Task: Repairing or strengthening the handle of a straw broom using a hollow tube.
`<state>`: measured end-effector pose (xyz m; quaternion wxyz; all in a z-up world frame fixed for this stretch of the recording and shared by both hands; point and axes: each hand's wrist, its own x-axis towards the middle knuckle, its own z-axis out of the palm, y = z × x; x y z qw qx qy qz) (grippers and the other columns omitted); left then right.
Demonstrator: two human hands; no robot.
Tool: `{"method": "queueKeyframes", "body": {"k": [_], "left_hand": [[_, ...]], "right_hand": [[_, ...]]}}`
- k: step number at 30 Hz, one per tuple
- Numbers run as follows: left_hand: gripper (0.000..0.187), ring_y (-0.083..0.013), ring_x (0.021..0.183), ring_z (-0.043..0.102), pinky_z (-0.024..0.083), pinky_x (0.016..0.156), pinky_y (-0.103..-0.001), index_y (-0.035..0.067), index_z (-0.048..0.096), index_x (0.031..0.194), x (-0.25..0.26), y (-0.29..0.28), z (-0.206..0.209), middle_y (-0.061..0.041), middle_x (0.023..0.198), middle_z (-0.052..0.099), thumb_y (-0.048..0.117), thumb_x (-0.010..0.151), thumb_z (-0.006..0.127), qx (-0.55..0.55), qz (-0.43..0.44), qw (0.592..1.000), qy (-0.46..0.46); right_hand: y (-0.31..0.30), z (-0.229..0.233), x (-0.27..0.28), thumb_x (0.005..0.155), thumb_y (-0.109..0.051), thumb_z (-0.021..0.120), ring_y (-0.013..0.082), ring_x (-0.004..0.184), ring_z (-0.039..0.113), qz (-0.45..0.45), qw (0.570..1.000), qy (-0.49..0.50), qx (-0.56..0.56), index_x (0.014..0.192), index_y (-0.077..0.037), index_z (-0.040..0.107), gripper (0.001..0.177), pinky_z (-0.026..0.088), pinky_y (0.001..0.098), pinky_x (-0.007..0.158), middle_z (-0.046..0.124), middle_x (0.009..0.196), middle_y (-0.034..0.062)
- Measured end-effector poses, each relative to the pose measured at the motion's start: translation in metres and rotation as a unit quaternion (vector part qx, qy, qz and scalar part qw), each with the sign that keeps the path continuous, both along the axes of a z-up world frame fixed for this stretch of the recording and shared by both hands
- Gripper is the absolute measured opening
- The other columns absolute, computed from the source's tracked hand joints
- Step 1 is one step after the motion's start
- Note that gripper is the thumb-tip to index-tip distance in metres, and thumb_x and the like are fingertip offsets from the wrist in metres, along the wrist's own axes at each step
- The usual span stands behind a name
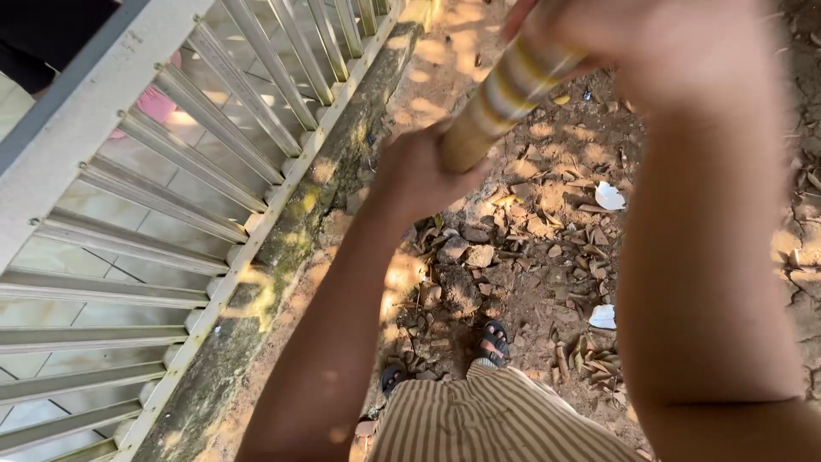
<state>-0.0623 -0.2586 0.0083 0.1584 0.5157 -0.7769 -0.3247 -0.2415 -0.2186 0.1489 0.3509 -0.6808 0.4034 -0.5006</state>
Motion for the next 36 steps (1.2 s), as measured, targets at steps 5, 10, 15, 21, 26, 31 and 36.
{"method": "queueKeyframes", "body": {"k": [5, 10, 15, 21, 26, 31, 36], "left_hand": [[0.057, -0.0210, 0.097, 0.074, 0.048, 0.102, -0.046, 0.020, 0.068, 0.121, 0.043, -0.009, -0.062, -0.005, 0.103, 0.079, 0.057, 0.078, 0.076, 0.048, 0.048, 0.996, -0.063], [0.063, -0.0241, 0.102, 0.072, 0.054, 0.094, -0.044, 0.016, 0.067, 0.124, -0.005, -0.040, -0.108, -0.007, 0.110, 0.076, 0.060, 0.079, 0.077, 0.060, 0.040, 0.997, -0.005], [0.073, -0.0148, 0.073, 0.075, 0.063, 0.069, -0.034, 0.017, 0.050, 0.142, -0.087, -0.052, -0.045, -0.006, 0.093, 0.077, 0.052, 0.082, 0.073, 0.035, -0.006, 0.998, 0.055], [0.057, -0.0131, 0.063, 0.070, 0.059, 0.060, -0.031, 0.008, 0.062, 0.120, -0.132, -0.024, -0.019, -0.005, 0.085, 0.072, 0.043, 0.078, 0.081, -0.072, -0.070, 0.994, -0.039], [0.043, -0.0147, 0.065, 0.070, 0.056, 0.064, -0.034, 0.016, 0.068, 0.115, -0.114, -0.010, -0.091, -0.002, 0.082, 0.075, 0.039, 0.080, 0.080, 0.072, -0.005, 0.995, -0.074], [0.035, -0.0134, 0.064, 0.071, 0.058, 0.065, -0.033, 0.014, 0.069, 0.113, -0.127, -0.031, -0.145, -0.004, 0.080, 0.074, 0.038, 0.088, 0.072, 0.122, 0.031, 0.988, -0.090], [0.057, -0.0301, 0.072, 0.069, 0.058, 0.061, -0.048, 0.009, 0.065, 0.110, -0.208, -0.094, -0.120, -0.009, 0.084, 0.075, 0.035, 0.064, 0.087, -0.247, 0.077, 0.963, 0.069]], "right_hand": [[-0.032, -0.075, 0.016, 0.075, -0.005, 0.074, 0.0173, 0.089, 0.075, 0.024, 0.997, -0.058, 0.036, 0.096, -0.008, 0.065, 0.024, 0.067, 0.0334, 0.081, 0.072, 0.094, 0.0055], [-0.038, -0.088, 0.002, 0.080, 0.001, 0.075, 0.0204, 0.090, 0.075, -0.015, 0.999, 0.044, 0.007, 0.096, -0.003, 0.069, 0.018, 0.065, 0.0373, 0.082, 0.075, 0.095, 0.0096], [-0.020, -0.026, -0.042, 0.081, 0.000, 0.077, 0.0161, 0.092, 0.075, -0.052, 0.990, 0.101, -0.086, 0.100, -0.005, 0.064, 0.023, 0.065, 0.0343, 0.082, 0.073, 0.097, 0.0050], [-0.013, -0.037, -0.119, 0.097, 0.007, 0.063, 0.0200, 0.079, 0.067, -0.048, 0.987, -0.141, -0.058, 0.098, -0.002, 0.068, 0.010, 0.059, 0.0363, 0.081, 0.069, 0.091, 0.0091], [-0.031, -0.125, -0.107, 0.087, -0.002, 0.058, 0.0151, 0.076, 0.071, -0.212, 0.974, 0.028, 0.079, 0.088, -0.012, 0.064, 0.011, 0.060, 0.0321, 0.074, 0.070, 0.086, 0.0007], [-0.057, -0.177, -0.107, 0.072, 0.003, 0.066, 0.0199, 0.075, 0.066, -0.057, 0.971, -0.204, 0.107, 0.093, -0.008, 0.059, 0.025, 0.060, 0.0350, 0.066, 0.064, 0.085, 0.0067], [-0.072, -0.109, -0.171, 0.076, 0.009, 0.060, 0.0231, 0.082, 0.066, -0.020, 0.985, -0.171, -0.017, 0.098, -0.005, 0.059, 0.027, 0.059, 0.0373, 0.075, 0.065, 0.093, 0.0104]]}}
